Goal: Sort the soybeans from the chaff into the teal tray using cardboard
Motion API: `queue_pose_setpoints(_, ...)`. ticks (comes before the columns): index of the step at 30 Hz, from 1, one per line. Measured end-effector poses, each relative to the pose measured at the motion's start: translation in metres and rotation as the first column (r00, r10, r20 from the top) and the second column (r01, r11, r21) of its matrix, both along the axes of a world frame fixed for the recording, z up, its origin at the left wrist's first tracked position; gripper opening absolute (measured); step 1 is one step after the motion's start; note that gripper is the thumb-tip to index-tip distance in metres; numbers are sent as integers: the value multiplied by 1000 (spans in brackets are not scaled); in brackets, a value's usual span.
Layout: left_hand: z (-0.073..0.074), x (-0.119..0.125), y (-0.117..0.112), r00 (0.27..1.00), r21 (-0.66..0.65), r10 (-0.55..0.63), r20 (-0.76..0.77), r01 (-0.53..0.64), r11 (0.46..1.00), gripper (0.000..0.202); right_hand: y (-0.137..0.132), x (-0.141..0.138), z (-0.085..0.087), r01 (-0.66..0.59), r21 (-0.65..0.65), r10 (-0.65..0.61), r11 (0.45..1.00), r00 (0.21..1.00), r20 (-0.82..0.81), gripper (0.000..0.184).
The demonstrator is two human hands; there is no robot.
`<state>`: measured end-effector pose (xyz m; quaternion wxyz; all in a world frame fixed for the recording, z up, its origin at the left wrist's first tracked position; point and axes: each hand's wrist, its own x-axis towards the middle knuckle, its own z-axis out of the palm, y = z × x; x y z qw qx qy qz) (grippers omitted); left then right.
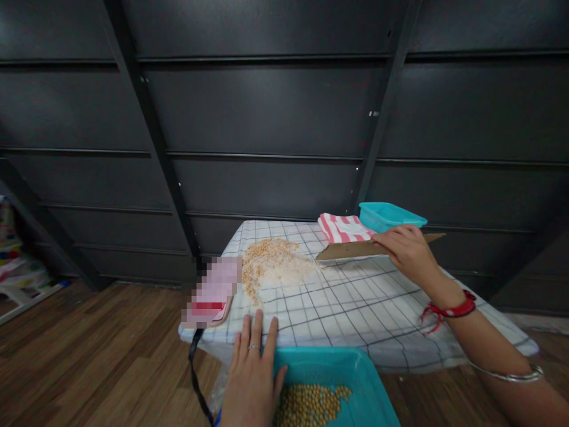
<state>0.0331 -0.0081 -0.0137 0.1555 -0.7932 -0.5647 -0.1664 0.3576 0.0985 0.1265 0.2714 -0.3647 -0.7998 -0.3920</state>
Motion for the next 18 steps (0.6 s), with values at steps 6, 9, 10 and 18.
queue_pose_setpoints(6,2,3,-1,1000,-10,31,5,-31,999,55,5,-4,-2,-23,-28,23,999,999,27,24)
queue_pose_setpoints(9,0,1,0,1000,0,5,5,-5,1000,56,-1,1,0,-30,-33,31,999,999,38,25)
queue_pose_setpoints(10,-1,0,0,1000,7,-3,3,3,1000,57,-4,4,0,-33,-33,34,999,999,41,25)
queue_pose_setpoints(18,-1,-1,-1,1000,-4,-2,2,2,1000,58,-23,12,2,-24,-28,25,999,999,21,24)
